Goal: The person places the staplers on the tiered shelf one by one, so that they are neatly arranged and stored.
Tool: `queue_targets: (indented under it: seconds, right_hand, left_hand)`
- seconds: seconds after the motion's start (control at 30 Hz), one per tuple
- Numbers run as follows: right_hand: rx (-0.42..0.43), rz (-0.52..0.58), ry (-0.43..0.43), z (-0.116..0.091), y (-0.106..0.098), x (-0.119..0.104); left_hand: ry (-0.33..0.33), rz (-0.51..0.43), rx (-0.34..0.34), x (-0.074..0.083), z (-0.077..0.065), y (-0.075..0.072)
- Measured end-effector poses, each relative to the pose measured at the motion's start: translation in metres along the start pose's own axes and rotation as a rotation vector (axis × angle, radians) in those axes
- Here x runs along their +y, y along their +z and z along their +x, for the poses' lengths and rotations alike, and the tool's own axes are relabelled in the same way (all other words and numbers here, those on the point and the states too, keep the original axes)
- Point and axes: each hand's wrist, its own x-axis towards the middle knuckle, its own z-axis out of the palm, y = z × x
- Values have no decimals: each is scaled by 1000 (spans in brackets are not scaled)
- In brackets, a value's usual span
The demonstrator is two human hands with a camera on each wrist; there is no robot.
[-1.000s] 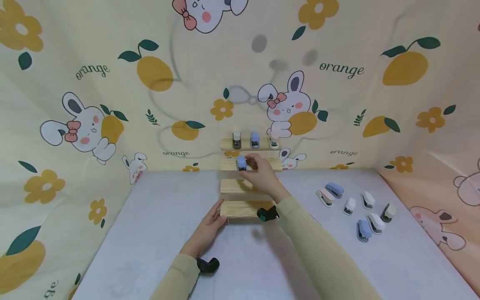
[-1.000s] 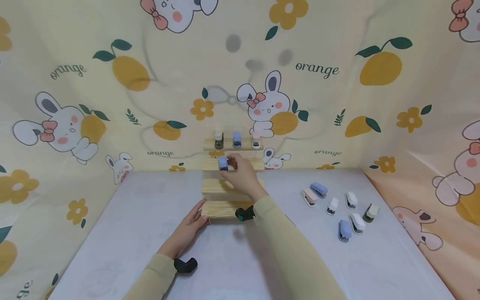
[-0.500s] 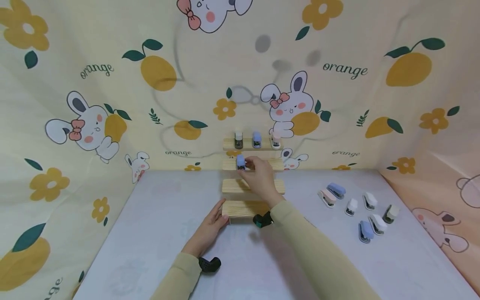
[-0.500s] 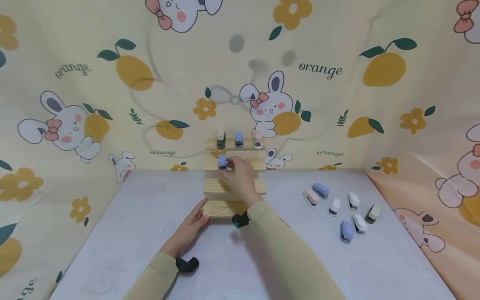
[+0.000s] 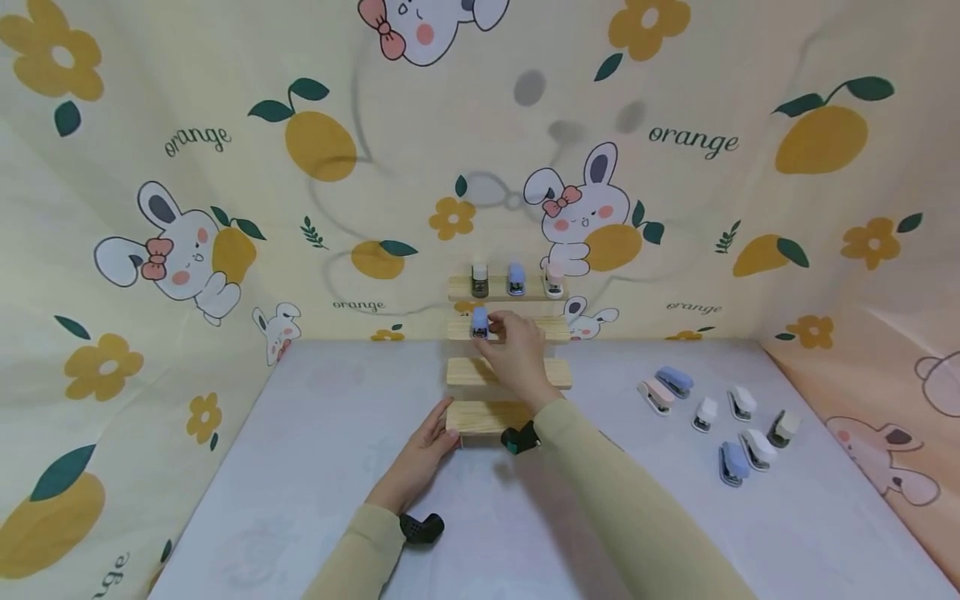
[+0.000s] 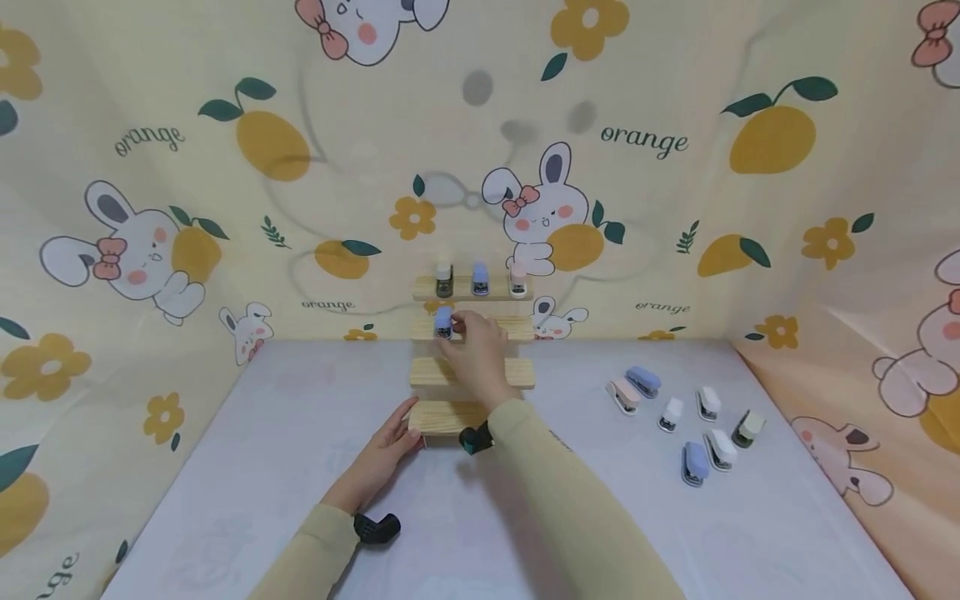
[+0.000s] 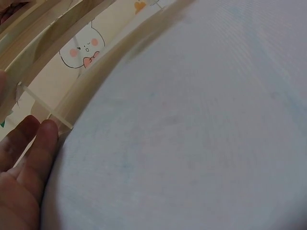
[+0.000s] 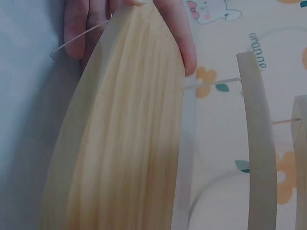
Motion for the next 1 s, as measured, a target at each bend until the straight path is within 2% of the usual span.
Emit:
queue_targets:
  seconds: [0.43,0.63,0.87,1.0]
  right_hand:
    - [-7,11,31,-2,-7,-1]
    - [-33,-3,0,-7,-13,4]
    - [-91,98,-27,-34,-39,32]
    - [-70,103,-40,-49,-59,56]
  left_hand:
    - [17,3,-18,0,2,4]
    - [23,12,-12,1,2,3]
    - [-4,30,-4,1,1,1]
    - [-19,61,8,2,-1,0]
